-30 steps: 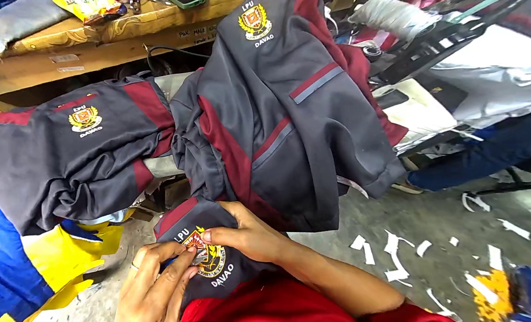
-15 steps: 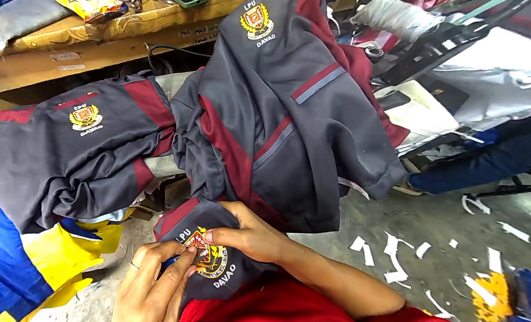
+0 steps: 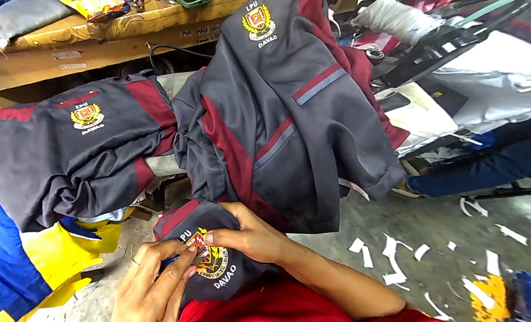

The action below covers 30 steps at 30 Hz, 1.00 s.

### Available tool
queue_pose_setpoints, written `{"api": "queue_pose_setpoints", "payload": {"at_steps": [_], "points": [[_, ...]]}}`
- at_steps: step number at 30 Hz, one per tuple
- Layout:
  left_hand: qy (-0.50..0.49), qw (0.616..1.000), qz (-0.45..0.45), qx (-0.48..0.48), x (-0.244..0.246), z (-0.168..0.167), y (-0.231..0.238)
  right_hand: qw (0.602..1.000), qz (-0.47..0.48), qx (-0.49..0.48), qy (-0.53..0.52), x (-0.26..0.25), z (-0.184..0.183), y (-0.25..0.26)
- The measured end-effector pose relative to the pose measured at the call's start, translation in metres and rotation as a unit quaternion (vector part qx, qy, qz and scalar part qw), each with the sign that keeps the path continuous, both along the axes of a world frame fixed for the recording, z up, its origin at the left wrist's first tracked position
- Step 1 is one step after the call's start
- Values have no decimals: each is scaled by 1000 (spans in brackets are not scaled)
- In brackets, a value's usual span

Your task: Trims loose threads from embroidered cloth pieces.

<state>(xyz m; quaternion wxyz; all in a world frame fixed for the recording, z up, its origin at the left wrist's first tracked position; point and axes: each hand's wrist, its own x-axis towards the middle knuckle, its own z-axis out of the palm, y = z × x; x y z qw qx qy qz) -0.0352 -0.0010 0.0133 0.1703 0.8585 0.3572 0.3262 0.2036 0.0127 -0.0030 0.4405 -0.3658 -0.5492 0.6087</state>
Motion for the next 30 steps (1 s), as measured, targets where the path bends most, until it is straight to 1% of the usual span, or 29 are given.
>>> {"api": "queue_pose_setpoints", "payload": {"at_steps": [2, 5, 8, 11, 14, 17, 20, 23, 25, 27, 30], "points": [[-14, 999, 43, -7, 0, 3, -3, 998, -58, 3, 40, -2, 1, -2], [-98, 990, 94, -41, 6, -1, -10, 984, -152, -6, 94, -6, 3, -3], [-197, 967, 98, -126, 25, -9, -21, 976, -182, -22, 121, -10, 1, -7], [-246, 950, 113, -159, 43, -18, -29, 965, -189, -67, 167, -14, -4, -12], [-234, 950, 133, -159, 54, -23, -34, 948, -208, -123, 205, -17, -3, -17], [-230, 950, 138, -161, 60, -28, -35, 935, -215, -152, 238, -20, -5, -20], [-237, 947, 131, -175, 63, -31, -35, 932, -227, -138, 248, -24, -9, -19], [-248, 942, 135, -183, 63, -33, -35, 939, -241, -104, 224, -26, -10, -18], [-220, 954, 145, -145, 59, -33, -32, 945, -238, -79, 211, -26, -11, -18], [-162, 971, 160, -71, 53, -32, -25, 950, -238, -64, 192, -25, -11, -18], [-115, 976, 186, -2, 48, -31, -20, 953, -244, -56, 169, -24, -9, -18]]}}
